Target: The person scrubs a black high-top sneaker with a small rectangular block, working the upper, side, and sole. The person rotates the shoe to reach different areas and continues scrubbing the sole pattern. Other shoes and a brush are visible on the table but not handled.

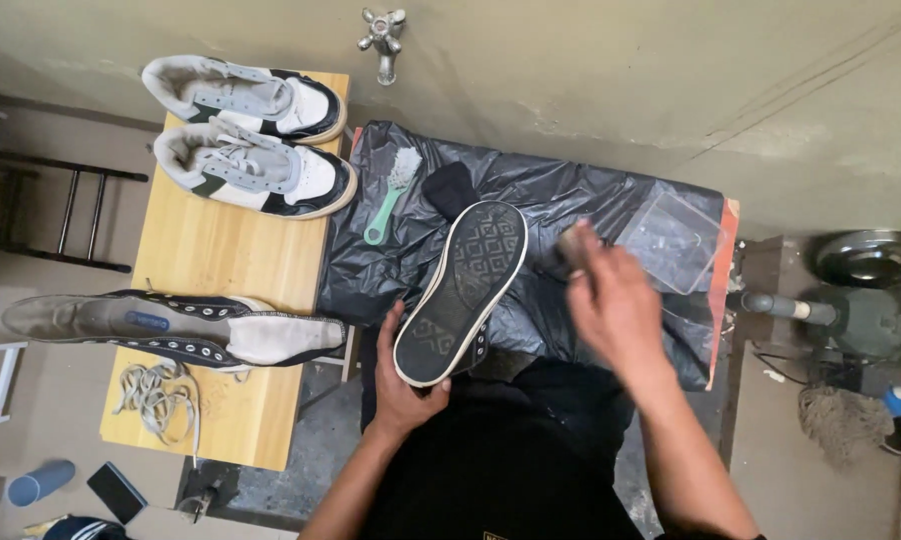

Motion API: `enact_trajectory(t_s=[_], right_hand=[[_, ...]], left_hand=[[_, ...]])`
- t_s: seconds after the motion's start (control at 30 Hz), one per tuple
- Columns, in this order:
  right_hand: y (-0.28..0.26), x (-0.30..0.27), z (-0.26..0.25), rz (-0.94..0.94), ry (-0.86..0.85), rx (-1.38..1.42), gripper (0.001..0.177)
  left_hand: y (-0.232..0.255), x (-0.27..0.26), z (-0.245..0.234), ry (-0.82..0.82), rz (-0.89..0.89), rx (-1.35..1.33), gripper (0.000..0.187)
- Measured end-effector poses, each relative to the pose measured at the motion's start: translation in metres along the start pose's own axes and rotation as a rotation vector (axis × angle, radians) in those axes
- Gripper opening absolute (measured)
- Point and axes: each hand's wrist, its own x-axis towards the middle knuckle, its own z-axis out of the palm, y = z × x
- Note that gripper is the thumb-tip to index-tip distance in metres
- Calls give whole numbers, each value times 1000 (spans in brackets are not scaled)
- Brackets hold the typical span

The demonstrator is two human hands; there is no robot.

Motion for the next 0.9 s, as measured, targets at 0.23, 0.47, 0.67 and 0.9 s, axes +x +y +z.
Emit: enact_trajectory(t_s=[0.23, 0.47, 0.67, 0.9], right_hand=[[-97, -18, 26, -518, -41, 101, 30], [-70, 15, 65, -618, 49, 20, 26], [-26, 65, 84, -403, -19, -51, 35], [15, 91, 90, -222, 7, -205, 39]], left_hand=[[-10, -7, 8, 4, -51, 67, 141], [-7, -9, 8, 130, -118, 18, 109], [2, -3, 3, 106, -176, -62, 108], [14, -1, 0, 95, -218, -58, 106]])
